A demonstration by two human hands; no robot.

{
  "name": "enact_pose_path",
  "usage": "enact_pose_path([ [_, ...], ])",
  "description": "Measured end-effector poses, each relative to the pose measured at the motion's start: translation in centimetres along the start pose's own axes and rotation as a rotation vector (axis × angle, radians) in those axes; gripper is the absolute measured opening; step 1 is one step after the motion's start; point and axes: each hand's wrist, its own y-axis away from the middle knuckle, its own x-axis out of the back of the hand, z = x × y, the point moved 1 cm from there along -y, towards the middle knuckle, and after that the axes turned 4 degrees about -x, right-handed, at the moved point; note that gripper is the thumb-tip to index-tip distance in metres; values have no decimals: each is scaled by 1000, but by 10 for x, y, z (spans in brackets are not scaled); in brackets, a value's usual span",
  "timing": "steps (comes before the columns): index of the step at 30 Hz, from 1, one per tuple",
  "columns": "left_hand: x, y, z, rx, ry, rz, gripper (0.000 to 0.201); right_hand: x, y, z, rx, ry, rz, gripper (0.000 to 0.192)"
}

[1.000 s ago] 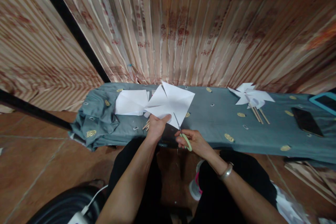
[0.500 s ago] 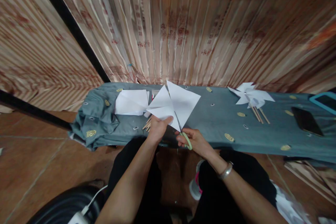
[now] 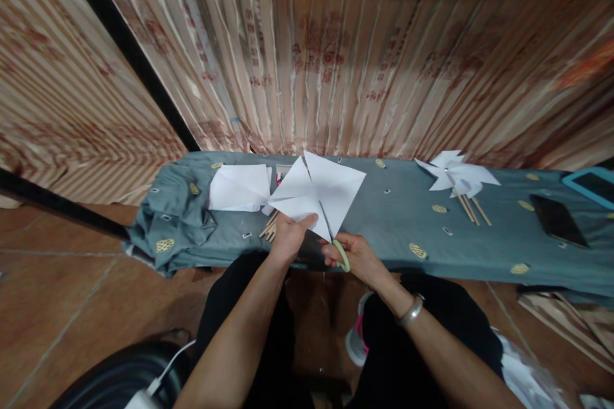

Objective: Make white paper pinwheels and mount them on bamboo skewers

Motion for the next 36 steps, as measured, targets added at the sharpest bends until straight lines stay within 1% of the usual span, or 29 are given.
enact_pose_path([
  [5,-1,1,0,-9,10,-14,32,1,-1,2,8,6,16,47],
  [13,-3,3,3,-7,0,-2,26,0,-1,-1,18,-2,19,49],
  [22,-3,4,4,14,-21,6,23,1,-3,2,43,38,26,46],
  [28,-3,4,4,16,1,2,23,1,-3,2,39,20,22,47],
  [33,1,-1,5,29,58,32,32,3,1,0,-4,52,-69,47],
  [36,8,-7,8,14,94,59,33,14,6,0,-56,86,-141,46],
])
